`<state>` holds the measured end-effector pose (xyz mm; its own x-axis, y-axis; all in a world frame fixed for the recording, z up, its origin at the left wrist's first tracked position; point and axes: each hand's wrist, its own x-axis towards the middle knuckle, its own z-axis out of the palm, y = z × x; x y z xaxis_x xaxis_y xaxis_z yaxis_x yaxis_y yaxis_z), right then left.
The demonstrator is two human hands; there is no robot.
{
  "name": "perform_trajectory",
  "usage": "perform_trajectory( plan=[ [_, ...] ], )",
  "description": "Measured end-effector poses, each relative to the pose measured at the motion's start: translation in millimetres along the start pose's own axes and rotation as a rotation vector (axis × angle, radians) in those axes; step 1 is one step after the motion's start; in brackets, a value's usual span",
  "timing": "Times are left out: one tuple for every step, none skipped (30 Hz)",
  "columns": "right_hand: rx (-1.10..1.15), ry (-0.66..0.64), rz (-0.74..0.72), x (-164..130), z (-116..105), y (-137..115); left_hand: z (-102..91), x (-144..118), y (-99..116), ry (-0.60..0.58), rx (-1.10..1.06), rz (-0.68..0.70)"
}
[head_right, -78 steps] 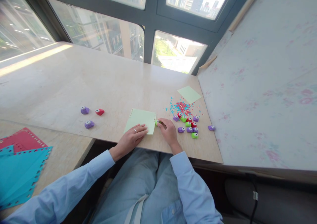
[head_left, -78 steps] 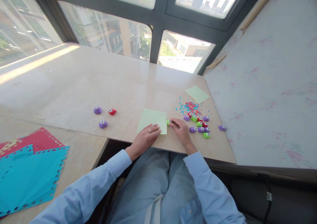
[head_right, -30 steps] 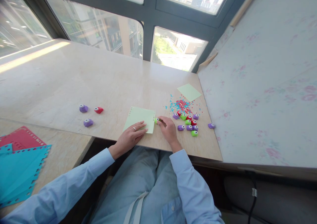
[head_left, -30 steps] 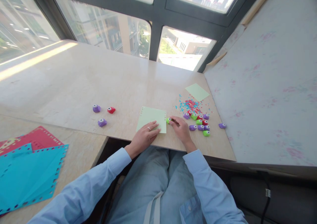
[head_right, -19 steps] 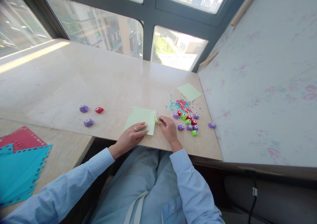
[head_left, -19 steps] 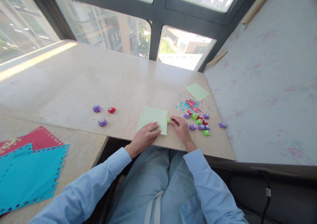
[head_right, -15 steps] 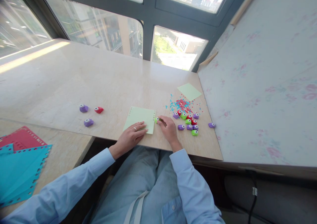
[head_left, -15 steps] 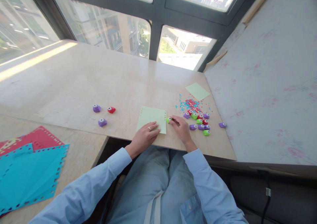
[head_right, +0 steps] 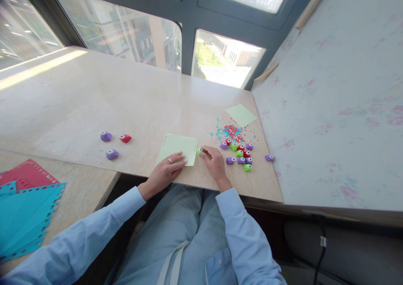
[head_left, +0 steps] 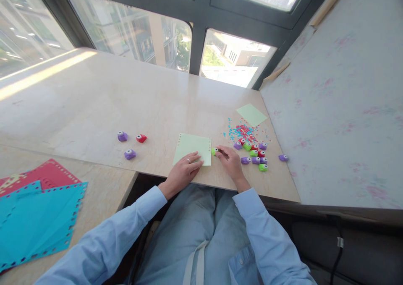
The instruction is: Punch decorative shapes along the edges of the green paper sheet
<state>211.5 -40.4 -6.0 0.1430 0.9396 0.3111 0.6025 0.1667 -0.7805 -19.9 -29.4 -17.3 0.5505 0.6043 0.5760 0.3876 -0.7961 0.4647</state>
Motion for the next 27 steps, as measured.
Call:
perform_trajectory(
  plan=[
    [-0.001, -0.001, -0.004, 0.0, 0.0, -0.1, 0.0, 0.2, -0.3, 0.0, -0.006, -0.004],
    [-0.003, -0.002, -0.008, 0.0, 0.0, -0.1, -0.1, 0.3, -0.5, -0.003, -0.01, -0.003],
    [-0.004, -0.003, -0.01, -0.1, -0.1, -0.1, -0.1, 0.3, -0.6, -0.007, -0.01, 0.002],
    [-0.006, -0.005, -0.011, -0.2, -0.1, 0.0, -0.1, 0.3, -0.7, -0.012, -0.01, 0.011],
    [-0.007, -0.006, -0.011, -0.2, -0.1, 0.1, -0.1, 0.3, -0.6, -0.018, -0.01, 0.02],
    [-0.009, -0.006, -0.01, -0.3, 0.0, 0.3, 0.0, 0.2, -0.6, -0.021, -0.011, 0.025],
    [-0.01, -0.006, -0.009, -0.4, 0.0, 0.4, 0.0, 0.3, -0.5, -0.022, -0.014, 0.026],
    [-0.011, -0.006, -0.008, -0.5, 0.1, 0.5, 0.0, 0.3, -0.3, -0.022, -0.019, 0.023],
    [-0.011, -0.005, -0.007, -0.5, 0.2, 0.5, -0.1, 0.5, -0.2, -0.021, -0.026, 0.017],
    [-0.011, -0.004, -0.007, -0.5, 0.3, 0.4, -0.4, 0.7, 0.0, -0.019, -0.036, 0.01],
    [-0.012, -0.004, -0.006, -0.5, 0.3, 0.1, -0.7, 0.9, 0.2, -0.018, -0.047, 0.0],
    [-0.011, -0.004, -0.006, -0.5, 0.3, -0.2, -1.1, 1.1, 0.5, -0.016, -0.058, -0.01],
    [-0.008, -0.004, -0.005, -0.4, 0.2, -0.7, -1.6, 1.3, 0.7, -0.014, -0.067, -0.02],
    [-0.005, -0.003, -0.005, -0.3, 0.1, -1.2, -2.1, 1.5, 0.8, -0.012, -0.073, -0.028],
    [-0.002, -0.003, -0.004, -0.2, -0.1, -1.8, -2.5, 1.5, 1.0, -0.008, -0.075, -0.035],
    [0.0, -0.004, -0.002, -0.1, -0.3, -2.3, -2.7, 1.5, 1.0, -0.005, -0.073, -0.038],
    [0.001, -0.006, 0.0, 0.0, -0.5, -2.7, -2.9, 1.5, 1.1, -0.004, -0.07, -0.037],
    [0.001, -0.007, 0.003, 0.0, -0.7, -3.0, -2.9, 1.3, 1.0, -0.007, -0.068, -0.034],
    [0.0, -0.009, 0.005, 0.0, -0.8, -3.2, -2.9, 1.1, 0.9, -0.011, -0.067, -0.032],
    [-0.001, -0.011, 0.007, -0.1, -0.9, -3.3, -2.7, 0.8, 0.7, -0.015, -0.067, -0.029],
    [0.0, -0.011, 0.007, -0.2, -1.0, -3.3, -2.4, 0.5, 0.5, -0.018, -0.067, -0.028],
    [0.001, -0.011, 0.007, -0.2, -0.9, -3.2, -2.1, 0.1, 0.1, -0.022, -0.065, -0.026],
    [0.001, -0.011, 0.007, -0.3, -0.9, -3.0, -1.7, -0.2, -0.3, -0.025, -0.063, -0.024],
    [0.001, -0.011, 0.007, -0.3, -0.8, -2.9, -1.2, -0.6, -0.7, -0.028, -0.058, -0.02],
    [0.0, -0.01, 0.007, -0.4, -0.7, -2.8, -0.7, -0.9, -1.1, -0.032, -0.052, -0.013],
    [0.0, -0.01, 0.008, -0.4, -0.6, -2.8, -0.2, -1.1, -1.6, -0.037, -0.045, -0.004],
    [0.001, -0.01, 0.008, -0.3, -0.7, -2.9, 0.1, -1.3, -1.9, -0.042, -0.036, 0.005]
  ],
)
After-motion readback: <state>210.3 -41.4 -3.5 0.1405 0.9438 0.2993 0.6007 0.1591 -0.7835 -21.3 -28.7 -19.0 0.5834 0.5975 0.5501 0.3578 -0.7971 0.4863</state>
